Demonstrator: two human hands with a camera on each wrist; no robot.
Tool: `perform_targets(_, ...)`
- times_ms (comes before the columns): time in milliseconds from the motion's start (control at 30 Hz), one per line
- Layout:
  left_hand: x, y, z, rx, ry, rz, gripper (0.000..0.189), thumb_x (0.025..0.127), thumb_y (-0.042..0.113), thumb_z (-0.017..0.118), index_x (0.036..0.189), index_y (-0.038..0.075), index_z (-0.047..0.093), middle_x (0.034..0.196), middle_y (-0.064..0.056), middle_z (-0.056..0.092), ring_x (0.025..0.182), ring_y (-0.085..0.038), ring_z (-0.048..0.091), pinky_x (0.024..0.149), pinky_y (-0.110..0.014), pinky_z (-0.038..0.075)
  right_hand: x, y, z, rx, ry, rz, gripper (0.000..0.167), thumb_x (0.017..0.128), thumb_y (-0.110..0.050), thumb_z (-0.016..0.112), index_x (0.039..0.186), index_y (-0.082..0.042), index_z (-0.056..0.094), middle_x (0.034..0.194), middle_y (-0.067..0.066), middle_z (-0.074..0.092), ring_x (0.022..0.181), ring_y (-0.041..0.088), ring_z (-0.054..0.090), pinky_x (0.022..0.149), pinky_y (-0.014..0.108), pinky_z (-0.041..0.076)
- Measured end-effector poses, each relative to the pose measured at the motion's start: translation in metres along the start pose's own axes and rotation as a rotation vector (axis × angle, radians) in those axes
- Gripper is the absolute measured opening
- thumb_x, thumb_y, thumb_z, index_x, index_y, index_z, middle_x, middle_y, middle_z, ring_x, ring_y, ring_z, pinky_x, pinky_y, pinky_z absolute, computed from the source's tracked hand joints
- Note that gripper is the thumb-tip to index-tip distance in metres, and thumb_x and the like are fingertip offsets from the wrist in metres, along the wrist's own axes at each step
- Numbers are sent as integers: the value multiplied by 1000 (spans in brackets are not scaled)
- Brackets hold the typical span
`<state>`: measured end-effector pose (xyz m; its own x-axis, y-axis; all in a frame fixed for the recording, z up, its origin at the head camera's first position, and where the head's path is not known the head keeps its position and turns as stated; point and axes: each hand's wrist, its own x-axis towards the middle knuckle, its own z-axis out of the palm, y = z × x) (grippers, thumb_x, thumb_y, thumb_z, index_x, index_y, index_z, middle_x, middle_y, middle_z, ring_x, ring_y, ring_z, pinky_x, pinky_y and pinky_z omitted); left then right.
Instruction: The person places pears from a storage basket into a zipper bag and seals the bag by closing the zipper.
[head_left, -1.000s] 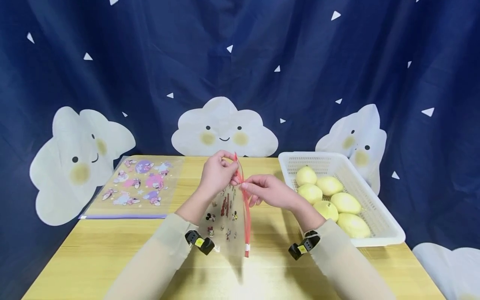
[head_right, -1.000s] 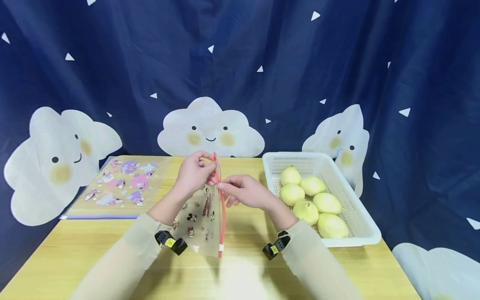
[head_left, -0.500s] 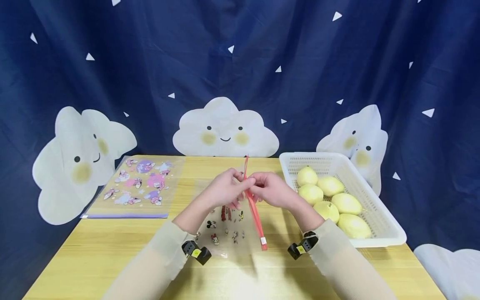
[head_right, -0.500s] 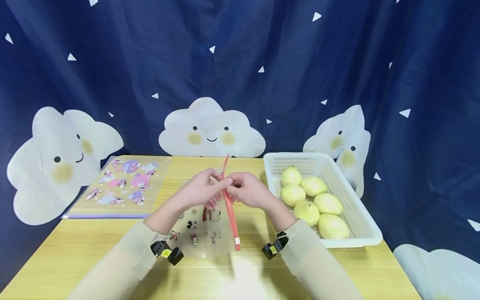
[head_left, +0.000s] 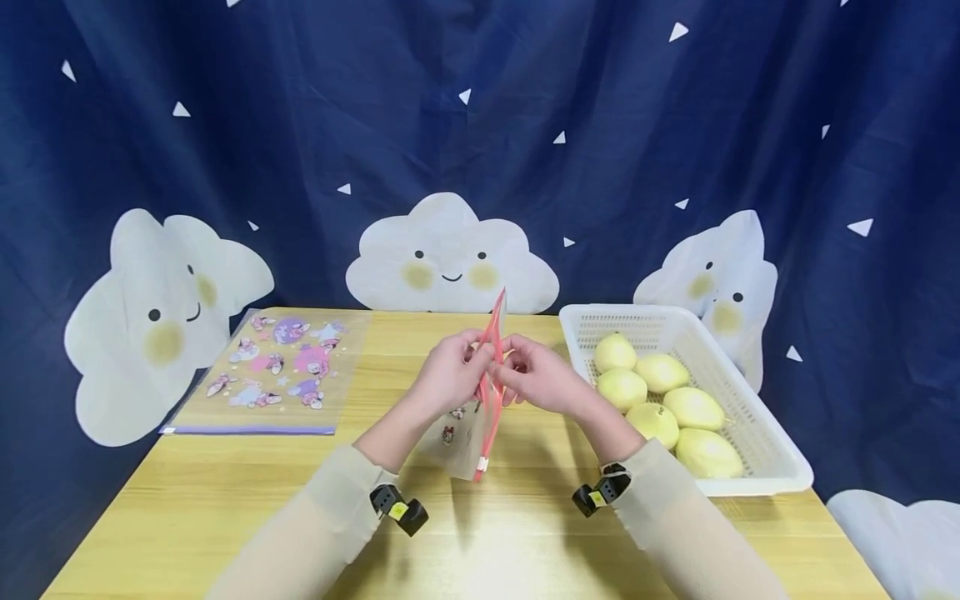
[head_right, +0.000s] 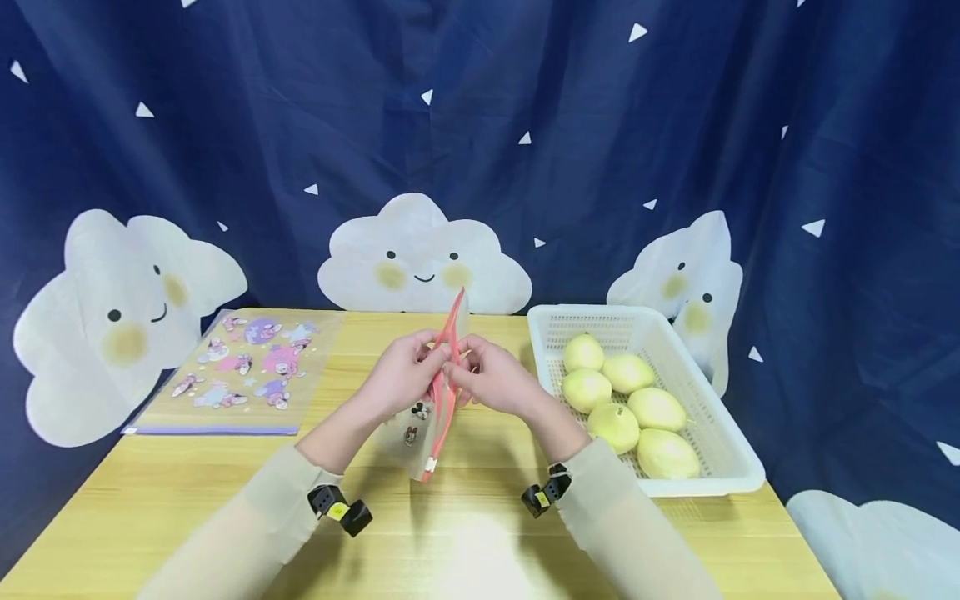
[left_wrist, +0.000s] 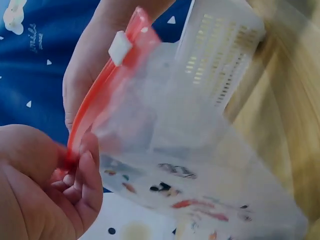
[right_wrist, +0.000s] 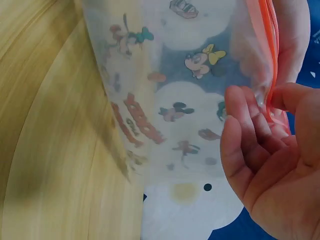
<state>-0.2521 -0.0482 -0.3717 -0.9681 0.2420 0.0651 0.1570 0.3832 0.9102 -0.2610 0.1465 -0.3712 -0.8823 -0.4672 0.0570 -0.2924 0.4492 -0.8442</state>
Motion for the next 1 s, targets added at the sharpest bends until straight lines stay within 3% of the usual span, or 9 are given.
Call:
perform_targets(100,-2,1,-1,4,23,-7,42,109,12,60,151,9,63,75,-1,59,55,-11,54,47,-21,44,0,-1,1,3,6,-12,19,107,-13,65,124,-4,64,85,6,71,68,19,69,61,31,60)
perform_targets(200,0,5,-15,9,57,-62,49,104,7,62,153,10,60,76,-1,61,55,-12,53,45,-21,41,0,-3,-2,23,51,8,20,106,-9,61,124,-3,66,83,7,69,68,18,67,60,28,58)
perform_targets(400,12,9,-81,-158,138,-143,27,98,2,64,125,2,65,70,2,66,51,-7,54,46,-17,45,0,0,-25,148,249,167,24,105,-10,56,117,5,70,74,2,63,61,12,65,59,22,58)
perform_targets(500,12,7,-111,-179,101,-165,19,100,4,63,118,-2,67,66,4,62,52,-4,55,49,-15,49,-1,2,-38,175,306,248,22,105,-12,57,113,4,69,71,0,62,58,10,63,57,21,56)
perform_targets(567,11,7,-122,-155,52,-173,21,103,7,65,119,-5,69,66,5,63,54,-4,61,54,-15,55,-2,1,-44,163,316,276,22,104,-13,57,112,3,69,70,0,63,57,10,62,57,21,56)
perform_targets(667,8,5,-125,-144,-11,-141,29,105,12,71,125,-10,71,69,4,70,59,-6,71,60,-18,62,-1,0,-47,150,310,274,24,103,-12,57,114,5,70,70,0,65,58,10,63,59,21,58)
perform_targets(800,8,0,-114,-171,-45,-70,37,107,14,72,130,-14,71,75,2,76,65,-7,76,66,-23,67,0,0,-43,138,284,239,26,103,-11,60,117,7,72,73,2,69,61,9,65,62,21,62)
perform_targets(867,8,-4,-108,-174,-45,-55,37,108,12,69,132,-16,70,76,1,77,66,-7,76,67,-23,67,0,1,-42,93,272,221,26,104,-10,60,118,8,73,74,3,71,62,9,66,62,22,62)
perform_targets(1000,9,-14,-103,-161,15,-77,34,108,10,67,130,-15,71,74,2,75,64,-6,75,65,-21,66,-2,6,-44,-19,296,224,25,104,-10,59,115,6,75,74,5,72,63,11,68,62,23,62)
